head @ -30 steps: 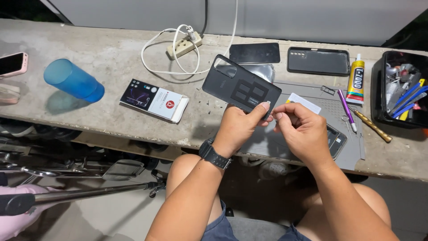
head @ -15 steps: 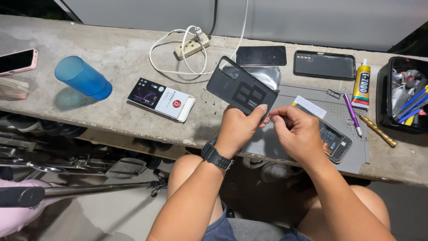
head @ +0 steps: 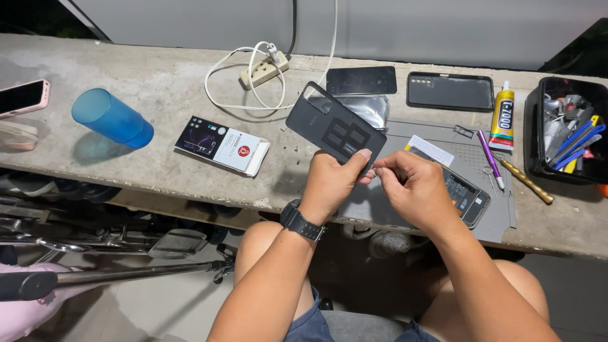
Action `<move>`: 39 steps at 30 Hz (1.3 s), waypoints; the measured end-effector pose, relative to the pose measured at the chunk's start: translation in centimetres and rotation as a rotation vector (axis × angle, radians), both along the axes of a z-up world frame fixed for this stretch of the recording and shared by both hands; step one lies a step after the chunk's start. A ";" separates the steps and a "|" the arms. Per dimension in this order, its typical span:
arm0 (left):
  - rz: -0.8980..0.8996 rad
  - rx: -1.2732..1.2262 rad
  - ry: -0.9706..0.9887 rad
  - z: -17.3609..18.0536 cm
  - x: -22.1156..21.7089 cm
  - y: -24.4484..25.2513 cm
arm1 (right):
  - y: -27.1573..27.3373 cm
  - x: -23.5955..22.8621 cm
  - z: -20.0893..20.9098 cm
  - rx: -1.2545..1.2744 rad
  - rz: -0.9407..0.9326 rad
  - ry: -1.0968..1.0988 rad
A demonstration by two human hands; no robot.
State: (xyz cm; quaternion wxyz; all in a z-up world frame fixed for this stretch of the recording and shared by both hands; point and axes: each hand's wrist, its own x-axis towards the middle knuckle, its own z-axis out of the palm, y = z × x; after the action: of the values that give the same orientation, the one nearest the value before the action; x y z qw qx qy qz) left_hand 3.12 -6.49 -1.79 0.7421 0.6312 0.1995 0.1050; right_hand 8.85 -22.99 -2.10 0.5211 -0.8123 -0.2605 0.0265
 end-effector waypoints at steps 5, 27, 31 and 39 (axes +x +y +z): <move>0.008 -0.151 -0.076 1.5 0.5 -0.5 | 0.0 -0.2 1.7 0.099 0.000 0.094; 0.021 0.002 0.224 0.2 1.4 1.6 | 0.6 -0.3 -4.2 -0.026 -0.023 -0.346; 0.012 0.017 0.261 -0.9 1.1 1.9 | 1.2 -0.6 -5.4 -0.023 -0.005 -0.404; 0.001 0.027 0.285 -0.6 0.8 1.9 | 2.2 0.2 -6.6 -0.033 -0.031 -0.444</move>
State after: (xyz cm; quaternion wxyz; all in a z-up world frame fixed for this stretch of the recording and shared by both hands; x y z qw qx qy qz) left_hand 3.89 -4.59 -2.37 0.6976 0.6496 0.3018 0.0175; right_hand 9.07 -20.83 -8.69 0.4378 -0.8105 -0.3560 -0.1568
